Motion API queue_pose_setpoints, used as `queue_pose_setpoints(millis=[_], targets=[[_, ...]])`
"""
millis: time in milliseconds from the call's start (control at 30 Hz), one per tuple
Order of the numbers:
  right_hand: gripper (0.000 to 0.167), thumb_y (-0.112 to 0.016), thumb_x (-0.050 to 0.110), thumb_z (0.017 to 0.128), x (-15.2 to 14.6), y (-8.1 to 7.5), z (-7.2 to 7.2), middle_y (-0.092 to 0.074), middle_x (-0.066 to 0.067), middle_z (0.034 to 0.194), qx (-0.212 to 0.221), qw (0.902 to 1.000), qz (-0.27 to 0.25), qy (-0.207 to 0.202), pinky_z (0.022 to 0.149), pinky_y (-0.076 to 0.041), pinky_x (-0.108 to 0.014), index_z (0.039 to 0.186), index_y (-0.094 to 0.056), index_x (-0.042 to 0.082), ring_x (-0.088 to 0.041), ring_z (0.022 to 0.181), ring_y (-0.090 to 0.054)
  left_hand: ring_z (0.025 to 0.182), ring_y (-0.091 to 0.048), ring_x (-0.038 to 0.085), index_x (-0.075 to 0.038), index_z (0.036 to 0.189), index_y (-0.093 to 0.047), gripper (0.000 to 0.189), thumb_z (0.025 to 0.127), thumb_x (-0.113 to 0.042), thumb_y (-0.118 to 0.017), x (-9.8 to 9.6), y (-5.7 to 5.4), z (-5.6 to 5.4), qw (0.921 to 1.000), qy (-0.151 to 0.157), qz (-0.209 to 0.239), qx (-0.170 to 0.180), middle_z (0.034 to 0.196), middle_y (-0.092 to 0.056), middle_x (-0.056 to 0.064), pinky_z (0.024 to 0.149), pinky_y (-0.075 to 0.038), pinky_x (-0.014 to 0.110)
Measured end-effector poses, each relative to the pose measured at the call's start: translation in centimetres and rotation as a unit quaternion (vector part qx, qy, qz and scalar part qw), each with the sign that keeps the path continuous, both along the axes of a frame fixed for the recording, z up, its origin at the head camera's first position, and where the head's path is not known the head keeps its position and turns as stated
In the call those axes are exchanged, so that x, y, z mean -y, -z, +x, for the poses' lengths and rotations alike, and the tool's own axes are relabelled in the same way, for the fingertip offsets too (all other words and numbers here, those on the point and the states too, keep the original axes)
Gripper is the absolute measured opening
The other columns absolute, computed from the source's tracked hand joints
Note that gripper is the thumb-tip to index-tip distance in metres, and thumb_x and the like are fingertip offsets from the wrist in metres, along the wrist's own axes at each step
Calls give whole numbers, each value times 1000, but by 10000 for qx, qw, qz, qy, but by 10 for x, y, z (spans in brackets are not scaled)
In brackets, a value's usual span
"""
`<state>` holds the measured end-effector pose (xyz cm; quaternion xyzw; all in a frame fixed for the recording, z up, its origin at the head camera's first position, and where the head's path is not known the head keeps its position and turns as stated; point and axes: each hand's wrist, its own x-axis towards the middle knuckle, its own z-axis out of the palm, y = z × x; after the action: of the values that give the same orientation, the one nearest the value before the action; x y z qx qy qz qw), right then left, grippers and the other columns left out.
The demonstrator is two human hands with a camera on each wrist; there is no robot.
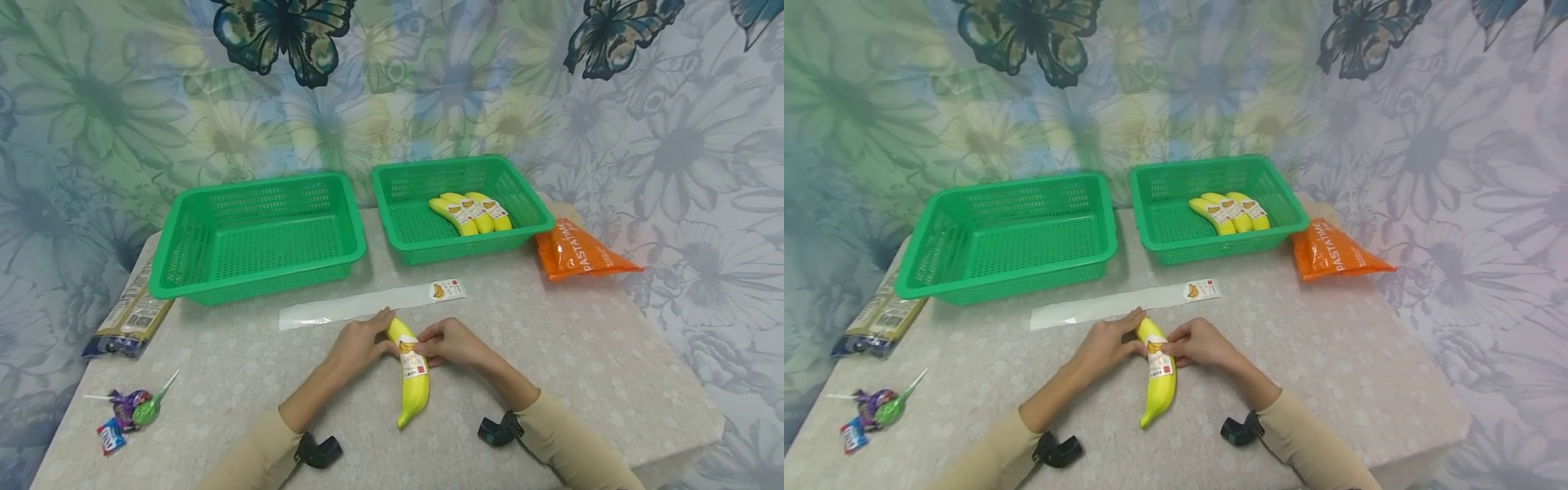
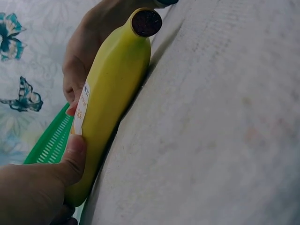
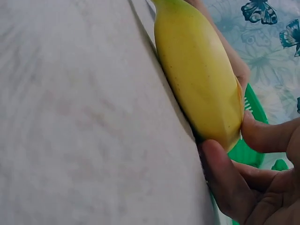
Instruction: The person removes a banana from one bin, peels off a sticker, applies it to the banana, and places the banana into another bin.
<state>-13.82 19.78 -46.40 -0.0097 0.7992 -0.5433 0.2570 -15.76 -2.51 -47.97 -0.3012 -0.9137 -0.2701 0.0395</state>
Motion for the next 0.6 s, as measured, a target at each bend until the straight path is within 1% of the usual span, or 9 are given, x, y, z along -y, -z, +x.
queue_pose_setpoints(millis=[100,233,333,500,600], targets=[[32,-71,17,90,1,-2,1,-73,-13,94,31,9998,163,-77,68,-61,-30,110,-69,-7,-16,77,-71,120,-61,33,-6,136,-58,75,74,-45,-76,1,2,1,9999,25,103,50,137,-58,14,99,-52,42],[33,-70,19,91,1,-5,4,-72,-13,94,48,9997,177,-141,70,-61,-31,110,-67,-8,-17,79,-71,121,-61,33,-6,136,-57,76,74,-46,-75,2,4,3,9997,20,190,129,138,-58,14,99,-52,42],[34,-71,20,90,1,-5,5,-71,-13,93,67,9998,189,-55,69,-61,-31,110,-66,-7,-17,77,-71,121,-61,33,-6,137,-57,76,74,-46,-75,1,5,4,9996,0,222,185,138,-58,13,99,-52,42],[40,-76,24,85,1,-5,5,-72,-12,93,98,9995,242,171,67,-61,-31,110,-67,-5,-16,76,-70,122,-60,32,-6,137,-56,77,75,-47,-75,1,3,4,9995,33,238,210,138,-58,14,100,-51,42],[42,-79,27,82,0,-5,4,-72,-11,94,120,9994,202,248,67,-61,-31,108,-69,-4,-16,76,-71,127,-56,32,-7,140,-53,80,76,-50,-75,3,-1,1,9991,138,90,390,141,-55,13,104,-48,42]])
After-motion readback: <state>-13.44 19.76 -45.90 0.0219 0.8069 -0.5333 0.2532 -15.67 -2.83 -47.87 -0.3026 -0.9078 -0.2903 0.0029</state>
